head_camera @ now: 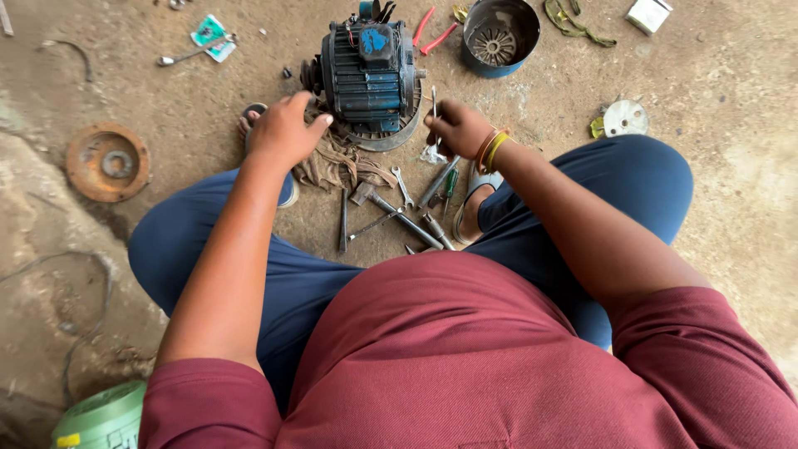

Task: The person sits on the floor and works on a blue electric motor using a rag to wipe the exterior. They use a hammer to tap the motor casing and a wrench to adjust components. The person also uses pliers to manipulate wires inside the motor.

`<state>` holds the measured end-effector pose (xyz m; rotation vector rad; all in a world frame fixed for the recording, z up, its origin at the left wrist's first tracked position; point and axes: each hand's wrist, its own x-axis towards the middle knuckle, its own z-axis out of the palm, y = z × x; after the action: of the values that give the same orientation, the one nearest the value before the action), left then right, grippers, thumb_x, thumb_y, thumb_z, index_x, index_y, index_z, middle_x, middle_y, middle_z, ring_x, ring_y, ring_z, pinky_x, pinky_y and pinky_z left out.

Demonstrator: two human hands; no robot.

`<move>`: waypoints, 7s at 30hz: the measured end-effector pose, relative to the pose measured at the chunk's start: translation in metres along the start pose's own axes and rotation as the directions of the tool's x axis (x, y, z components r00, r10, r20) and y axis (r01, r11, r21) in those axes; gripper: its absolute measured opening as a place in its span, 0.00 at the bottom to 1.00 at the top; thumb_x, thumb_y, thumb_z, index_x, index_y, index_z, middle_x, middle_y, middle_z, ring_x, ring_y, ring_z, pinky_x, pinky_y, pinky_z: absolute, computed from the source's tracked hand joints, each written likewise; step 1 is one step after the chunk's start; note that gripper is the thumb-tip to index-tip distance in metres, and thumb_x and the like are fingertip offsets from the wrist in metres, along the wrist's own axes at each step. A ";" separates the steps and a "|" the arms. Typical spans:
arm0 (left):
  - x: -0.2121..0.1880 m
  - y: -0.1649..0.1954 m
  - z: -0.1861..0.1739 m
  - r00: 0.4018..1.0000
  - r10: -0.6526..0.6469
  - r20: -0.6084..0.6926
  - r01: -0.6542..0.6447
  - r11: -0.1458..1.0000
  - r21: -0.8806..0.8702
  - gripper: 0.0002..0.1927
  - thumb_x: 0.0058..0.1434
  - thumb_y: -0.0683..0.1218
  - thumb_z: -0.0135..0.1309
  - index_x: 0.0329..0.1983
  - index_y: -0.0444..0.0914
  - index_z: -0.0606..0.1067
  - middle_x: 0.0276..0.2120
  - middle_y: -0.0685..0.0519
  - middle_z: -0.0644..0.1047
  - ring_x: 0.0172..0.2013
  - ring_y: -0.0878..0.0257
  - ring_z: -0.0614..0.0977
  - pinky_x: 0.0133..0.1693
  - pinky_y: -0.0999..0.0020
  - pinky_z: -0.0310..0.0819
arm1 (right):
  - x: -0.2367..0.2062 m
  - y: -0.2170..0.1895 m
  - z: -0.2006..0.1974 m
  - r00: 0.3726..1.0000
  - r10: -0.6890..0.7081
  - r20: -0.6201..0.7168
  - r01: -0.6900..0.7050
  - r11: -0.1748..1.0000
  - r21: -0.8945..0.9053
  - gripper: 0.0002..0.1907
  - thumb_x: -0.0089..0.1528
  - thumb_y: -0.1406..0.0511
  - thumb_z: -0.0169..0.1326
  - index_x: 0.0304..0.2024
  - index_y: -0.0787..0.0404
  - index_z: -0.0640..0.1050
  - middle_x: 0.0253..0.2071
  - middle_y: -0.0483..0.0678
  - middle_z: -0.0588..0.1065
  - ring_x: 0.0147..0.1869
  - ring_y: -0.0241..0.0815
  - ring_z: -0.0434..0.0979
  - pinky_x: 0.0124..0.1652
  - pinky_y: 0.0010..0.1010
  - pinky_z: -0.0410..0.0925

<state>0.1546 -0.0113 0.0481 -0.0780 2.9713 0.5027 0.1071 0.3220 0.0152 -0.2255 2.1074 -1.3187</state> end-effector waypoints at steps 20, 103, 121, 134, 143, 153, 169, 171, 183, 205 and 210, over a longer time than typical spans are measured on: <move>0.208 -0.109 0.063 0.976 -0.147 0.163 0.147 0.989 0.009 0.59 0.61 0.69 0.59 0.76 0.32 0.42 0.71 0.34 0.57 0.58 0.39 0.75 0.42 0.53 0.80 | 0.208 0.010 0.084 0.979 0.190 0.066 -0.201 0.941 0.273 0.17 0.71 0.60 0.46 0.60 0.58 0.72 0.46 0.48 0.81 0.38 0.35 0.82 0.37 0.31 0.80; 0.235 -0.075 0.075 0.997 -0.043 -0.057 0.050 0.990 0.132 0.66 0.46 0.73 0.70 0.72 0.31 0.51 0.67 0.33 0.63 0.50 0.41 0.79 0.38 0.54 0.81 | 0.232 0.053 0.072 0.997 0.072 0.033 -0.079 0.933 0.350 0.17 0.72 0.58 0.47 0.56 0.64 0.71 0.42 0.48 0.80 0.36 0.34 0.82 0.36 0.29 0.80; 0.259 -0.064 0.085 0.998 -0.027 -0.056 0.043 0.953 0.299 0.64 0.39 0.78 0.67 0.61 0.26 0.60 0.51 0.34 0.75 0.48 0.46 0.81 0.41 0.58 0.80 | 0.244 0.062 0.057 0.998 -0.037 0.054 0.016 0.933 0.359 0.24 0.75 0.53 0.37 0.63 0.62 0.72 0.37 0.48 0.76 0.32 0.34 0.78 0.35 0.26 0.75; 0.257 -0.059 0.084 0.996 -0.067 0.052 0.055 0.976 0.209 0.52 0.41 0.72 0.71 0.54 0.31 0.67 0.46 0.41 0.77 0.45 0.49 0.83 0.38 0.57 0.80 | 0.244 0.074 0.070 0.996 -0.016 -0.093 0.041 0.962 0.269 0.24 0.77 0.53 0.37 0.58 0.62 0.76 0.41 0.46 0.77 0.44 0.34 0.77 0.45 0.30 0.72; 0.264 -0.057 0.066 0.998 -0.066 0.014 0.056 0.924 0.377 0.65 0.34 0.78 0.67 0.61 0.28 0.64 0.53 0.32 0.75 0.58 0.38 0.76 0.57 0.42 0.64 | 0.244 0.063 0.101 0.976 0.065 -0.206 0.059 0.837 0.544 0.19 0.74 0.54 0.38 0.50 0.63 0.70 0.43 0.51 0.78 0.50 0.41 0.82 0.46 0.36 0.77; 0.273 -0.071 0.083 0.991 -0.094 0.091 0.069 0.967 0.244 0.63 0.37 0.75 0.71 0.65 0.31 0.61 0.56 0.31 0.72 0.58 0.38 0.73 0.56 0.35 0.65 | 0.249 -0.007 0.079 0.603 0.797 0.029 -0.459 0.316 0.830 0.18 0.72 0.57 0.46 0.28 0.55 0.69 0.16 0.37 0.63 0.14 0.30 0.54 0.12 0.23 0.48; 0.276 -0.073 0.086 0.991 -0.108 0.078 0.091 0.976 0.197 0.69 0.36 0.74 0.72 0.66 0.26 0.53 0.59 0.26 0.66 0.60 0.36 0.71 0.59 0.41 0.64 | 0.249 -0.031 0.037 0.702 0.627 0.337 -0.555 0.185 0.811 0.17 0.71 0.55 0.46 0.30 0.53 0.65 0.16 0.35 0.57 0.15 0.29 0.49 0.15 0.22 0.46; 0.275 -0.074 0.088 0.993 -0.098 0.071 0.082 0.976 0.203 0.69 0.37 0.73 0.72 0.66 0.26 0.54 0.59 0.25 0.67 0.60 0.36 0.72 0.59 0.41 0.64 | 0.245 -0.033 0.030 0.711 0.669 0.214 -0.529 0.309 0.791 0.17 0.71 0.55 0.45 0.29 0.51 0.64 0.17 0.35 0.58 0.15 0.30 0.49 0.14 0.24 0.45; 0.275 -0.071 0.080 0.990 -0.123 0.070 0.108 0.977 0.186 0.68 0.32 0.74 0.72 0.65 0.29 0.57 0.57 0.30 0.70 0.58 0.39 0.74 0.57 0.43 0.67 | 0.233 0.027 0.097 0.956 0.292 -0.036 -0.198 0.729 0.655 0.18 0.73 0.49 0.41 0.37 0.52 0.64 0.23 0.39 0.62 0.21 0.32 0.58 0.22 0.27 0.60; 0.280 -0.069 0.086 0.994 -0.092 0.062 0.072 0.960 0.269 0.62 0.29 0.79 0.68 0.55 0.29 0.70 0.46 0.36 0.78 0.49 0.41 0.81 0.52 0.47 0.74 | 0.233 0.039 0.088 0.993 0.099 -0.063 -0.067 0.919 0.388 0.19 0.75 0.54 0.38 0.60 0.59 0.67 0.32 0.46 0.73 0.26 0.35 0.77 0.22 0.26 0.71; 0.277 -0.067 0.083 0.996 -0.087 0.018 0.081 0.967 0.241 0.58 0.30 0.75 0.72 0.54 0.33 0.71 0.44 0.39 0.79 0.47 0.44 0.81 0.49 0.49 0.74 | 0.227 0.034 0.089 0.989 0.119 -0.093 -0.068 0.899 0.432 0.23 0.75 0.54 0.38 0.67 0.58 0.67 0.29 0.45 0.71 0.22 0.35 0.75 0.21 0.27 0.71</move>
<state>-0.1053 -0.0553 -0.0886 -0.1705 2.9592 0.1311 -0.0119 0.1690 -0.1362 0.1428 1.8321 -1.7286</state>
